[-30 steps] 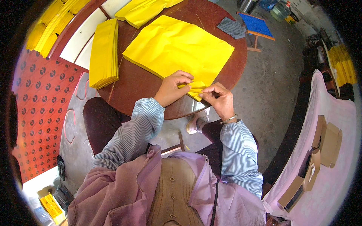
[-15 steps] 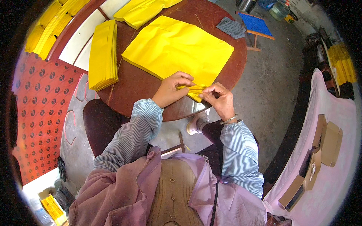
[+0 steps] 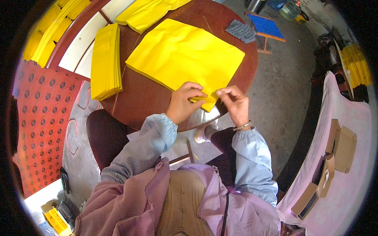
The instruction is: The person folds yellow paper sheets on a round table, aligning edges and creasing folds. They stack the folded sheets and tie the bundle with a white string, then place the bundle on a cardboard box.
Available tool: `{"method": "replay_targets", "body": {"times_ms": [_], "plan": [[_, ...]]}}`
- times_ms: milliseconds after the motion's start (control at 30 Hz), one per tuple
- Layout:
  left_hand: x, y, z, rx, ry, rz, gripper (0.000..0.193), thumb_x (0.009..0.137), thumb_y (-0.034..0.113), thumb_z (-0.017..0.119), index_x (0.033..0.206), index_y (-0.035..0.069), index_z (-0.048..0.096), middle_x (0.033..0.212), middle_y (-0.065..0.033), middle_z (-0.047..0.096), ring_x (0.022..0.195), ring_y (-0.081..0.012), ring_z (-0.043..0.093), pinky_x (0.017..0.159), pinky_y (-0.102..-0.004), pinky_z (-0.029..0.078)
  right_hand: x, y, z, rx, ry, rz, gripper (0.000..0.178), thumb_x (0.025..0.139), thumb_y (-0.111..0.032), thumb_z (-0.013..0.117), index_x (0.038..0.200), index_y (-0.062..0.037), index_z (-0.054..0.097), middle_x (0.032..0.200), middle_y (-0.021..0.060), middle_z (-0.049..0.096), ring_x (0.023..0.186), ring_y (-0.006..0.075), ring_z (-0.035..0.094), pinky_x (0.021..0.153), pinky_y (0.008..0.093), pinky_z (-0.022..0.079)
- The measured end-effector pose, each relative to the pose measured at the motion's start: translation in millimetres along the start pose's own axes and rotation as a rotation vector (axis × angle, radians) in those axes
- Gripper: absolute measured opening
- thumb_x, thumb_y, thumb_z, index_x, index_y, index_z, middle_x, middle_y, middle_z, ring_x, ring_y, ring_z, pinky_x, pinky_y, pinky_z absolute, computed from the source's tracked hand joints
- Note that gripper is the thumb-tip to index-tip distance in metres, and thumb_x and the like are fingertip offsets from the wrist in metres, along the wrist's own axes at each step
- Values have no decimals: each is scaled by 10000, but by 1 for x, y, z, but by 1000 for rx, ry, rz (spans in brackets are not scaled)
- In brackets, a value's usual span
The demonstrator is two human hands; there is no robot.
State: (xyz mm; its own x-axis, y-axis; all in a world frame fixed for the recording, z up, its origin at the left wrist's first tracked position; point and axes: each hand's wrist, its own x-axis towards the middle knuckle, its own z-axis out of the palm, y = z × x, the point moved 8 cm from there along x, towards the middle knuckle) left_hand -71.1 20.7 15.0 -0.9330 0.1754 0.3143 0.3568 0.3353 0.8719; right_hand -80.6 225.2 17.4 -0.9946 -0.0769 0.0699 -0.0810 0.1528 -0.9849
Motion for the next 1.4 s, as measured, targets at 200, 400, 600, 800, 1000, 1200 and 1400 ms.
{"method": "replay_targets", "body": {"times_ms": [200,400,600,800,1000,1200,1400], "plan": [[-2,12,-2,55,38,-5,166,815,72,837,978,50,819,1138,-126,714,1061,-285,701,905,-364,582,118,-12,-67,-531,319,-282,262,1002,-232,730,1191,-56,778,1020,127,741,831,213,700,757,330,545],[0,15,-4,14,8,-76,143,862,95,816,997,49,826,1146,-138,717,1089,-295,687,917,-369,577,224,11,-93,-1134,447,-276,344,931,-248,772,1257,-139,766,1119,117,701,1059,310,699,897,415,569],[0,15,-5,-10,-4,-71,137,884,88,802,1011,45,826,1147,-141,710,1105,-272,681,935,-368,584,252,17,-100,-1187,405,-280,198,866,-292,830,1007,-153,813,1058,99,737,987,348,731,849,471,581],[3,10,-3,-27,30,-100,139,871,88,811,980,8,782,1135,-157,711,1002,-307,724,804,-348,606,251,4,-109,-1173,346,-47,394,889,-426,837,1141,-132,766,1173,91,780,1026,297,758,869,430,602],[6,9,-5,1,59,-57,154,862,69,809,965,-24,741,1129,-171,724,1013,-317,729,884,-355,575,111,-23,-78,-437,241,-68,170,902,-173,850,940,-54,735,1009,44,734,890,156,697,791,323,567],[7,-2,-3,22,30,-120,174,891,111,805,967,-30,738,1112,-133,735,978,-258,734,857,-329,585,-35,-36,17,-331,-140,-234,266,844,25,807,1090,-40,729,1102,75,688,920,188,702,789,330,580],[9,-4,-2,-58,-5,-155,174,913,126,795,990,-26,758,1130,-128,733,997,-236,729,874,-329,588,-33,-46,27,-593,-235,-517,280,846,-4,818,1116,-46,755,1116,100,721,1013,270,697,879,381,589]]}}
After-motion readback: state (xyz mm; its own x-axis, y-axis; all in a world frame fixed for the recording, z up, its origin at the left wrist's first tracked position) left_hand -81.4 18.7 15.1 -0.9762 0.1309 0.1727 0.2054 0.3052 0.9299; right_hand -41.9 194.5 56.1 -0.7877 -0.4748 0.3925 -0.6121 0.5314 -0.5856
